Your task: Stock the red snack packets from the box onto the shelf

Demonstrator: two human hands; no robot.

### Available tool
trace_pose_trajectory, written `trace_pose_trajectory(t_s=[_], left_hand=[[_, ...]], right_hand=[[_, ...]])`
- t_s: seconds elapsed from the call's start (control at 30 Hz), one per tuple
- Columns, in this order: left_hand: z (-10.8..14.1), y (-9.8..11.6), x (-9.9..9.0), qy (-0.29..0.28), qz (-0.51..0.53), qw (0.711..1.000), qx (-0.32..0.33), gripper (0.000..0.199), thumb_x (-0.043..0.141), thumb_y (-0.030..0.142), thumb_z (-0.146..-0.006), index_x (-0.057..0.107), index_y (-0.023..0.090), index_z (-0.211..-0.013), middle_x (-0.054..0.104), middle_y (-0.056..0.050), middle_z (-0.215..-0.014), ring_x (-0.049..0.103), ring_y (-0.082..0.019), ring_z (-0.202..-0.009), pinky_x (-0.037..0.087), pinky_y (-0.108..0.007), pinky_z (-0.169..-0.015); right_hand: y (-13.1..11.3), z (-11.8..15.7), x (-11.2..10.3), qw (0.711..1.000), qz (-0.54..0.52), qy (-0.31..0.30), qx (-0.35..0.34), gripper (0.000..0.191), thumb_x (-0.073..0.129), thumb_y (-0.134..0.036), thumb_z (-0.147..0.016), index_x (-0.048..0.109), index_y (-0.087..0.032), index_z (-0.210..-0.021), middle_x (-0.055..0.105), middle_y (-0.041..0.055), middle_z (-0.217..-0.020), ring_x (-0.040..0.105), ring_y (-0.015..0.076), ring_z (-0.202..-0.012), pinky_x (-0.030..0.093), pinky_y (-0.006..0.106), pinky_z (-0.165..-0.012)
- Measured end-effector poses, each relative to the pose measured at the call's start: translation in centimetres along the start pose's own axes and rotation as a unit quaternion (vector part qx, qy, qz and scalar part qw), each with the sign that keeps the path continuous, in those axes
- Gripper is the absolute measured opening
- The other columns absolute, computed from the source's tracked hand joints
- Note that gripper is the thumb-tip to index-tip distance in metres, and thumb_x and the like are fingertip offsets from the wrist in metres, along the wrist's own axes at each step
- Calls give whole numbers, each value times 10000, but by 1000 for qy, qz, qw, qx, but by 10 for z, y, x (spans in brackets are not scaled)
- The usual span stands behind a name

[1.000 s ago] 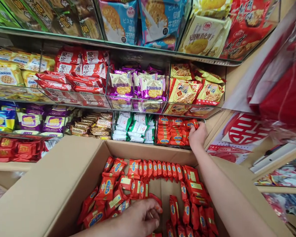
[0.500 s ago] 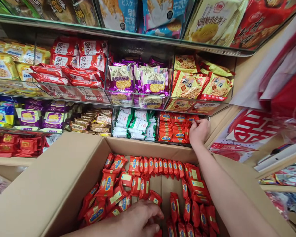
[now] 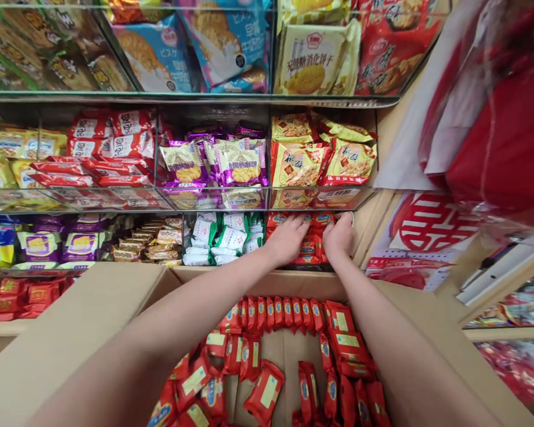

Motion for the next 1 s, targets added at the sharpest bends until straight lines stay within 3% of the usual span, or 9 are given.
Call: trace_pose_trajectory(t_s=[0.1,0.2,0.33,0.47,0.6,0.7,0.8,0.9,1.0], left_hand=[[-37,-15,9,-17,-18,999,-47,475,433,145,-798,402,195,-1270,459,-96,-1288,413,-250,-1178,329,-394,-984],[-53,-27,17,-38,-23,994,-96,420,437,222,-818,449,212,-1237,557,-117,-1173,504,-285,-1080,394,-431,-904],[-59,-36,22,-54,-26,990,-128,422,456,243,-805,466,228,-1226,522,-103,-1227,498,-284,-1090,411,-406,-888],[-61,-38,19,-47,-21,991,-123,434,402,217,-826,433,215,-1259,450,-96,-1302,435,-284,-1159,373,-411,-934],[-67,-37,17,-36,-16,991,-125,446,338,221,-859,366,189,-1303,428,-83,-1322,384,-252,-1204,302,-394,-1001],[-67,-34,17,-33,-16,991,-126,457,430,242,-823,399,189,-1276,451,-90,-1300,390,-272,-1194,291,-396,-1005],[-63,-29,18,-28,-10,992,-123,438,458,310,-816,440,174,-1231,513,-114,-1224,463,-288,-1123,358,-392,-946],[-62,-24,20,-17,0,993,-113,426,390,412,-845,459,192,-1203,551,-96,-1168,507,-269,-1069,388,-381,-916],[-68,-22,19,-4,6,994,-110,403,359,395,-863,445,227,-1219,520,-61,-1220,476,-255,-1111,358,-375,-953]], right_hand=[[-11,-5,4,995,74,-63,-31,321,232,-78,-837,504,-73,-1006,622,148,-831,601,210,-710,416,279,-580],[-25,-9,4,987,110,-91,-78,320,284,-44,-815,583,-62,-929,618,189,-850,618,254,-775,443,313,-613],[-32,-12,4,974,145,-114,-128,299,341,-27,-795,632,-22,-862,610,233,-848,608,306,-840,462,356,-643],[-34,-14,10,959,156,-148,-183,301,361,-25,-796,648,-48,-884,628,216,-863,614,286,-841,467,356,-666],[-36,-21,21,949,168,-186,-189,296,380,-23,-786,654,-47,-891,640,213,-867,621,257,-818,466,330,-676],[-38,-20,18,946,174,-200,-189,310,368,-35,-794,648,-54,-925,640,203,-875,615,241,-826,460,308,-677],[-37,-2,2,942,183,-190,-207,318,366,-17,-776,635,-46,-943,617,205,-897,591,253,-849,451,305,-664],[-39,31,-23,928,190,-135,-291,293,377,-20,-767,627,-59,-916,591,198,-902,543,281,-860,441,344,-655],[-34,63,-41,914,159,-106,-358,217,424,-63,-774,630,-108,-825,587,167,-879,505,285,-855,430,376,-674]])
Point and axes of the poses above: each hand's wrist, its own z-axis away from the middle knuckle, its own x-axis out of the palm, y = z × x, the point moved 8 cm from there along -z, towards the middle knuckle
